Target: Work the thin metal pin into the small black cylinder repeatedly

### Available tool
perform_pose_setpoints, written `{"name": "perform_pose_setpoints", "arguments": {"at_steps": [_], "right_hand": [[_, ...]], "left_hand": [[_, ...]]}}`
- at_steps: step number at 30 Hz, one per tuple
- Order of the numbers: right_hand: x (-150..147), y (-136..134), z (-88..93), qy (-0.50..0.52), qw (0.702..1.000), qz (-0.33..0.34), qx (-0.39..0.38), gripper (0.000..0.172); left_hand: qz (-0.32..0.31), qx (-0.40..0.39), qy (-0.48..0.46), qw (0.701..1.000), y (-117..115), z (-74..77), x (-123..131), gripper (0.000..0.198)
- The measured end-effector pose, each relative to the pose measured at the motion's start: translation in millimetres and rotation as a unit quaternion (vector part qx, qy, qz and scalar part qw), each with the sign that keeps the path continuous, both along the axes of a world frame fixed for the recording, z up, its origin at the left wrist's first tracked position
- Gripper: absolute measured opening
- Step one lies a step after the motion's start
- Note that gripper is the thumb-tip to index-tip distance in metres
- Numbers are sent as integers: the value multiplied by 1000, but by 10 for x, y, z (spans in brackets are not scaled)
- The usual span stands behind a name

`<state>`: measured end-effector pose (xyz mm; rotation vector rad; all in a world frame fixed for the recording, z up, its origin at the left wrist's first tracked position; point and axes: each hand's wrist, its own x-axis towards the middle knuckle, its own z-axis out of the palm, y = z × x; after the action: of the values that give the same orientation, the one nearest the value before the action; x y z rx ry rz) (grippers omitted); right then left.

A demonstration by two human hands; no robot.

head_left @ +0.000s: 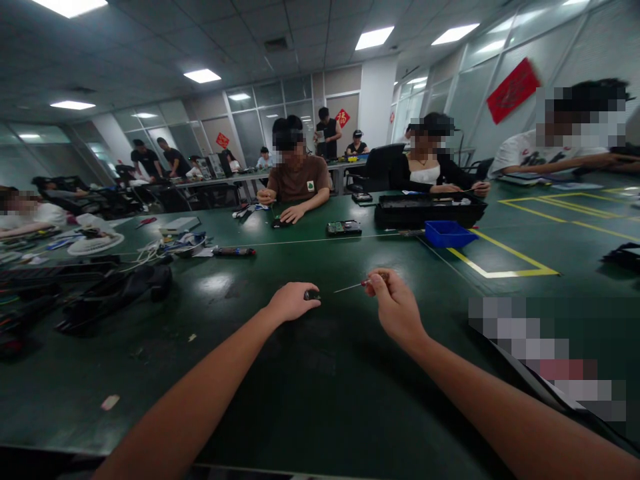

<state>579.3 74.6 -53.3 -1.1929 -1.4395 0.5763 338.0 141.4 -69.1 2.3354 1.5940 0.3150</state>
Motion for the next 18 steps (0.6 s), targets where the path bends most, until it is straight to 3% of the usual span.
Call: {"name": "perform_pose_setpoints", "arguments": {"at_steps": [5,8,10,13,18], "right_hand": [[20,3,-14,-3,1000,3,-7,30],[29,16,-30,1,1000,4,-3,31],[32,19,-30,-1,1000,3,-2,31],[33,14,-22,-6,1000,1,-4,31],[17,17,-17,-8,1000,2,-5,31]], "left_hand": [[-31,10,-18,999,16,25,51,28],[3,-37,-123,992,12,84,5,27],[47,-88,-221,970,4,132,-90,27],[114,-142,-387,904,-29,218,-350,29],[222,-170,-611,741,-209,446,-989,16]]}}
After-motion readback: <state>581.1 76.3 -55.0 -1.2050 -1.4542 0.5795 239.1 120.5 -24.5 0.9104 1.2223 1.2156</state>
